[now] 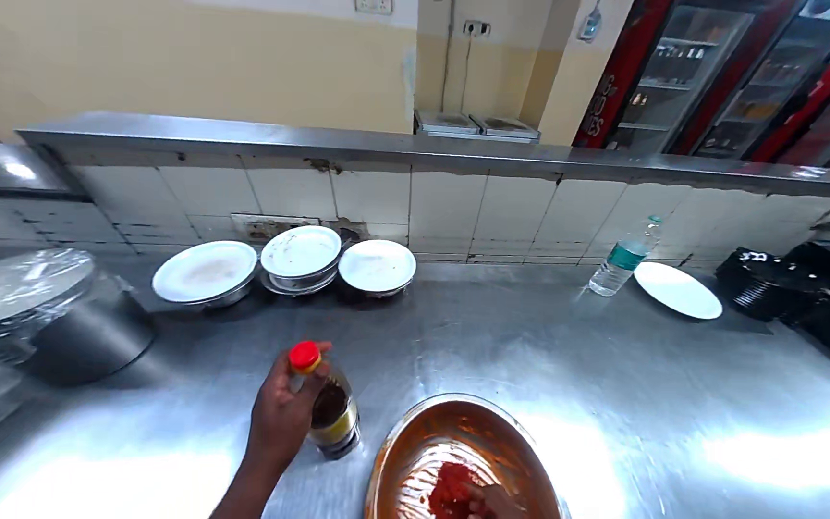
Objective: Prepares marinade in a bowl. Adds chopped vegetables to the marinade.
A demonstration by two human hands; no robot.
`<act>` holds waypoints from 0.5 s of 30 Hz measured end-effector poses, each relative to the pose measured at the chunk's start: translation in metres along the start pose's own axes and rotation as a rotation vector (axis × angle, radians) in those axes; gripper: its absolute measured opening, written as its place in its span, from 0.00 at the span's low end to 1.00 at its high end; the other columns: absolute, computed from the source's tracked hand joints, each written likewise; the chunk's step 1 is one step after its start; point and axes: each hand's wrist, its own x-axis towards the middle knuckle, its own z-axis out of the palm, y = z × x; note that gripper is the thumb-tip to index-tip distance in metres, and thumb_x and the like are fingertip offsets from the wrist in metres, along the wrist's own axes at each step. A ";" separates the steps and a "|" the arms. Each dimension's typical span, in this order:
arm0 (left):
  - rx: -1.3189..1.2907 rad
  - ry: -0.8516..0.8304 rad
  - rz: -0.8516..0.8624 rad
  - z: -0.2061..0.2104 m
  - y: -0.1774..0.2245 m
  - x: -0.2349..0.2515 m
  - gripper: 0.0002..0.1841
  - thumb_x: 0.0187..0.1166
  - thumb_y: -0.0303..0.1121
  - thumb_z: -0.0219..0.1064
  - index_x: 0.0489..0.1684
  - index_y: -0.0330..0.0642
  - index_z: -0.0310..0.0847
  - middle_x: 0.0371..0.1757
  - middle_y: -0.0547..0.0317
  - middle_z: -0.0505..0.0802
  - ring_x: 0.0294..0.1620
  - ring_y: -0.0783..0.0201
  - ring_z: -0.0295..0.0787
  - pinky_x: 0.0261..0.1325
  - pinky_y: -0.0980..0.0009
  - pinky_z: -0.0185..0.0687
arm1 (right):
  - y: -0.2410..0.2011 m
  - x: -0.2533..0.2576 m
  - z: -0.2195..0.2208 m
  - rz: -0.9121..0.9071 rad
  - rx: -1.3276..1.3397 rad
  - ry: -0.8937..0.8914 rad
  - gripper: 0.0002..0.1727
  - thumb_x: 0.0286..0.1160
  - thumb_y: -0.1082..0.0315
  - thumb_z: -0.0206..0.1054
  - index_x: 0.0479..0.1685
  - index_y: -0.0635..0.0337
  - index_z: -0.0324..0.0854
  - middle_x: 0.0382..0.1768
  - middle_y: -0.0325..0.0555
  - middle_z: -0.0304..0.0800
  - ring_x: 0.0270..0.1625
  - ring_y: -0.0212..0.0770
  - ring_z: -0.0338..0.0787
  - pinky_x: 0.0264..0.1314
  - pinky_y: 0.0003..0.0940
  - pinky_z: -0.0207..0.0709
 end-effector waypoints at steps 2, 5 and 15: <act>-0.029 0.021 -0.029 -0.018 0.010 -0.024 0.25 0.73 0.40 0.67 0.66 0.33 0.76 0.59 0.56 0.91 0.60 0.69 0.87 0.64 0.70 0.84 | 0.004 -0.001 0.000 -0.001 -0.004 0.019 0.21 0.81 0.72 0.63 0.70 0.73 0.81 0.57 0.67 0.88 0.55 0.56 0.89 0.63 0.50 0.83; -0.142 0.049 -0.008 -0.027 0.015 -0.043 0.34 0.71 0.37 0.68 0.77 0.30 0.66 0.56 0.58 0.91 0.58 0.70 0.88 0.61 0.75 0.84 | 0.007 0.001 -0.001 0.009 0.017 0.046 0.22 0.81 0.71 0.62 0.71 0.72 0.81 0.57 0.66 0.87 0.50 0.52 0.89 0.57 0.47 0.84; -0.310 0.038 0.095 -0.026 0.009 -0.044 0.21 0.85 0.44 0.60 0.63 0.36 0.70 0.53 0.65 0.90 0.59 0.73 0.86 0.68 0.74 0.80 | 0.012 -0.004 -0.003 0.039 0.063 0.066 0.22 0.82 0.71 0.61 0.71 0.74 0.78 0.57 0.64 0.85 0.46 0.46 0.87 0.53 0.41 0.83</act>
